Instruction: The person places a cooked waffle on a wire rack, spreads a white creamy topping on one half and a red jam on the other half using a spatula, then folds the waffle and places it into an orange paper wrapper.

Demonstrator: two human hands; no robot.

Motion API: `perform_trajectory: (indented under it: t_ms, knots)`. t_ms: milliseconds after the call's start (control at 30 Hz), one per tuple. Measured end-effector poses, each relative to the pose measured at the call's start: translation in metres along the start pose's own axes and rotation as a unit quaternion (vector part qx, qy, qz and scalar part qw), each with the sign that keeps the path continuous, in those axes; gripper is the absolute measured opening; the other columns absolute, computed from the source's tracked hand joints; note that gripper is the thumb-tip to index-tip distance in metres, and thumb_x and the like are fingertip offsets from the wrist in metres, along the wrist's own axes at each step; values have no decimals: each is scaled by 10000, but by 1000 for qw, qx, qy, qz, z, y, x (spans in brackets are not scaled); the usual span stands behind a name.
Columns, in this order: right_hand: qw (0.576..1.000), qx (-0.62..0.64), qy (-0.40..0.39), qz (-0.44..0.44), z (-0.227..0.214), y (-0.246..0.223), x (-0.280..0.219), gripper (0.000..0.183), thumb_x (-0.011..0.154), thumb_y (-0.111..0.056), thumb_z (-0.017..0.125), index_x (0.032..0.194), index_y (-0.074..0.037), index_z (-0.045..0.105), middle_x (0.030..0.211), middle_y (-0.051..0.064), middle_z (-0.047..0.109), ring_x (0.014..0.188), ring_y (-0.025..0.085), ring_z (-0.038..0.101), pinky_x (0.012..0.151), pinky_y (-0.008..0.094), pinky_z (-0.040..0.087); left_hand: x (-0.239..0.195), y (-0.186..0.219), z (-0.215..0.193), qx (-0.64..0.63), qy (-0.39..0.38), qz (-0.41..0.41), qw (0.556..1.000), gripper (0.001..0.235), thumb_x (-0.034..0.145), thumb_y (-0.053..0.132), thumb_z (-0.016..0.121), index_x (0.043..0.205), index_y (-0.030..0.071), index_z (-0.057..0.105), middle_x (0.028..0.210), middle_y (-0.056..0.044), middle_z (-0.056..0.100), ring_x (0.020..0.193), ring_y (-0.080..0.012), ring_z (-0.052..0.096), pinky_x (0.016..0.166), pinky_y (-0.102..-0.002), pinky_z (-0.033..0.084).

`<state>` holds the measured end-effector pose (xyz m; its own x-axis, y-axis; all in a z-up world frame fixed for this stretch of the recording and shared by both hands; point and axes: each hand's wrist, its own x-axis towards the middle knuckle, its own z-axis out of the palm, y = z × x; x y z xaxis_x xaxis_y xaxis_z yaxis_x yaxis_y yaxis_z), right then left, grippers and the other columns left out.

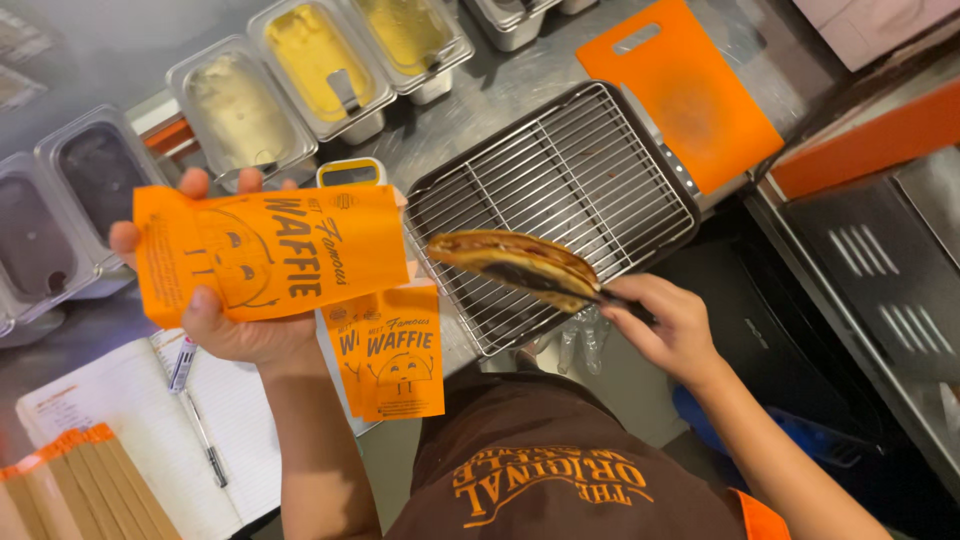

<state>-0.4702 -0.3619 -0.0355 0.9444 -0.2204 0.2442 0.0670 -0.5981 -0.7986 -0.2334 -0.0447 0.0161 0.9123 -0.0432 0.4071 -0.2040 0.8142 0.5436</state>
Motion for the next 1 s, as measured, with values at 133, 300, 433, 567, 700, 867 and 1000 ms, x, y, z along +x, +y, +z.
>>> perform_trajectory:
  t_ms: [133, 300, 433, 567, 700, 867, 1000]
  knots:
    - [997, 75, -10, -11, 1, -1, -12, 255, 859, -88, 771, 1086, 4, 697, 990, 107, 727, 872, 183, 707, 761, 295, 553, 11, 10, 18, -87, -43, -7, 995, 599, 923, 220, 722, 1440, 305, 432, 1362, -131, 529, 1204, -396, 617, 1086, -637, 460]
    - [982, 180, -39, 39, 7, -1, -15, 240, 900, -89, 753, 1103, 20, 687, 986, 84, 718, 823, 139, 695, 719, 277, 556, 28, 12, 29, -172, -114, -25, 978, 736, 832, 174, 740, 1475, 298, 403, 1517, -233, 468, 1267, -547, 566, 1142, -828, 381]
    - [959, 247, -76, 118, 3, -3, -11, 264, 891, -108, 727, 1110, 35, 697, 989, 70, 713, 739, 106, 675, 623, 253, 563, 33, 1, 39, -180, -146, -34, 972, 710, 847, 130, 733, 1455, 298, 408, 1538, -224, 443, 1308, -558, 544, 1166, -812, 355]
    - [924, 312, -138, 174, -9, -7, -5, 245, 944, -131, 706, 1120, 38, 730, 814, 64, 713, 647, 86, 604, 560, 240, 494, 42, -5, 46, -132, -213, -31, 968, 634, 875, 87, 709, 1424, 270, 448, 1488, -209, 474, 1314, -535, 583, 1121, -752, 356]
    - [929, 297, -141, 170, -30, -6, 8, 276, 925, -139, 689, 1135, 37, 718, 921, 87, 783, 642, 78, 597, 553, 244, 502, 56, 0, 42, -110, -197, -81, 971, 624, 858, 96, 731, 1379, 275, 437, 1452, -226, 491, 1269, -530, 596, 1094, -763, 419]
    - [919, 300, -163, 199, -34, -12, 13, 283, 924, -148, 686, 1132, 38, 733, 894, 87, 782, 613, 77, 587, 525, 242, 485, 41, -10, 39, -99, -129, -152, 975, 622, 853, 95, 768, 1359, 224, 430, 1389, -222, 497, 1176, -520, 590, 1067, -708, 463]
    - [885, 363, -181, 229, -24, -17, 14, 299, 929, -141, 689, 1164, 40, 729, 864, 74, 748, 620, 75, 578, 522, 244, 472, 4, -40, 57, -82, -118, -158, 977, 623, 875, 109, 795, 1377, 222, 443, 1441, -248, 469, 1283, -444, 544, 1122, -653, 455]
